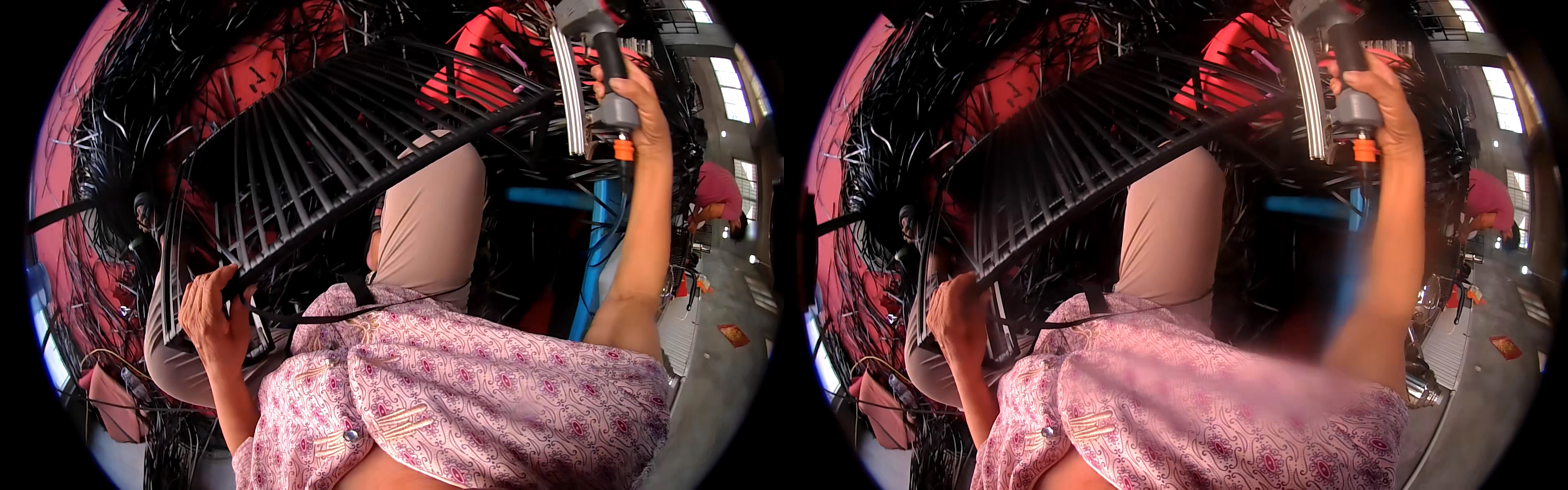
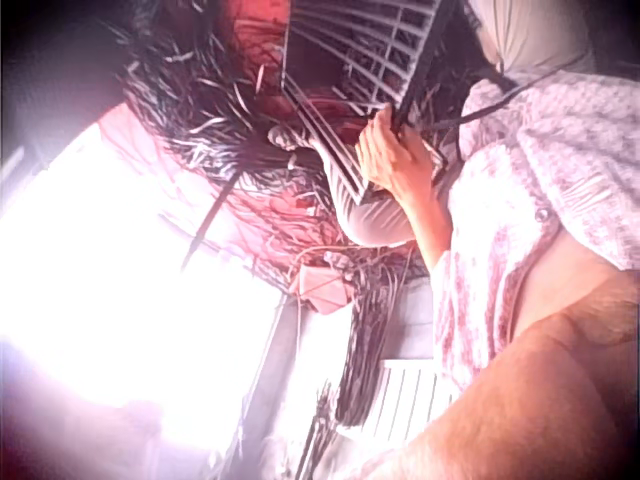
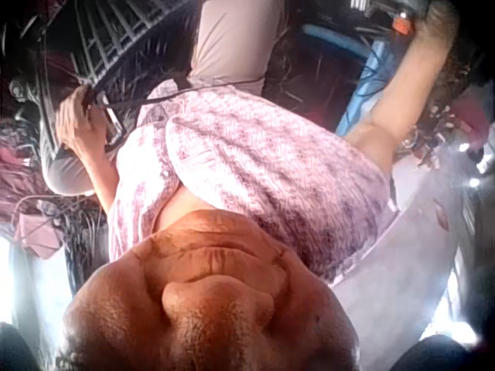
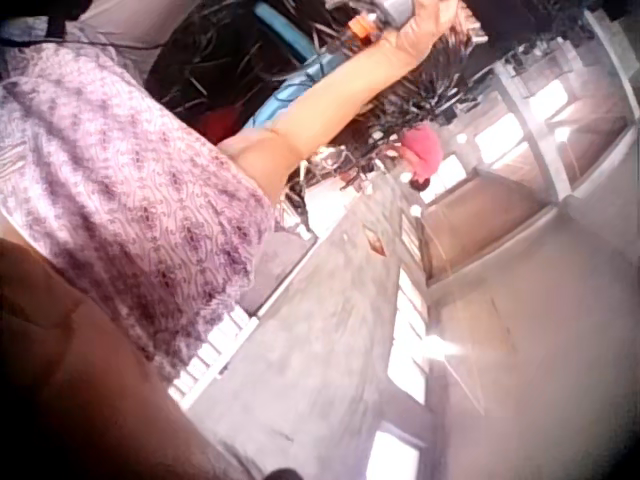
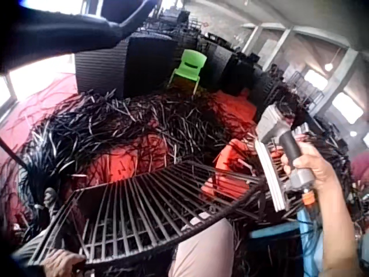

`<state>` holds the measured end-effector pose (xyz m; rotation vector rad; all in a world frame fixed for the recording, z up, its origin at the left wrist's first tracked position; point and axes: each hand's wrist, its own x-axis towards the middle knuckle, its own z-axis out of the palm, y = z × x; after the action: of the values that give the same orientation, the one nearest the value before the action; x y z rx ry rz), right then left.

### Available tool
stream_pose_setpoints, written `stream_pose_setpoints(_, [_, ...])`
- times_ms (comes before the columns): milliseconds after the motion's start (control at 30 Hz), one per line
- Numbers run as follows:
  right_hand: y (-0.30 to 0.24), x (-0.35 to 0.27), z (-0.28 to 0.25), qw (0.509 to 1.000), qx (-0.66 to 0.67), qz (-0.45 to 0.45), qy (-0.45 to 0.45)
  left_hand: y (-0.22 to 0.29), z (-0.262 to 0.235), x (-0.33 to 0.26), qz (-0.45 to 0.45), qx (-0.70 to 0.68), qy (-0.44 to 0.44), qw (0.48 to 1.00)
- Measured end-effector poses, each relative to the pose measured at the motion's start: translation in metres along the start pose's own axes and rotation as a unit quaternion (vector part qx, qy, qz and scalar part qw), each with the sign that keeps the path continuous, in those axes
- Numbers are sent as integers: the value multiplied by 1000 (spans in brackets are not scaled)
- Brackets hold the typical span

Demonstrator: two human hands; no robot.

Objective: The person weaves black plastic strips through a metal furniture frame. They secure the strips using a pneumatic nail gun and trim excess material with scissors.

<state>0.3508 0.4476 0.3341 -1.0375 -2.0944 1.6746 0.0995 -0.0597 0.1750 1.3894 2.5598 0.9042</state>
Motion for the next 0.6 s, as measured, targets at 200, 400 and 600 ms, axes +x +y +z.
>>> stream_pose_setpoints(200, [123,72,-77,991,-79,97,36,5,-3,7,-39,-42,-22,998])
stream_pose_setpoints(400, [234,173,-93,913,-373,50,159,4,-10,9,-65,-49,-31,996])
stream_pose_setpoints(600, [276,206,-112,912,-359,102,171,-11,-17,12,-49,-50,-41,997])
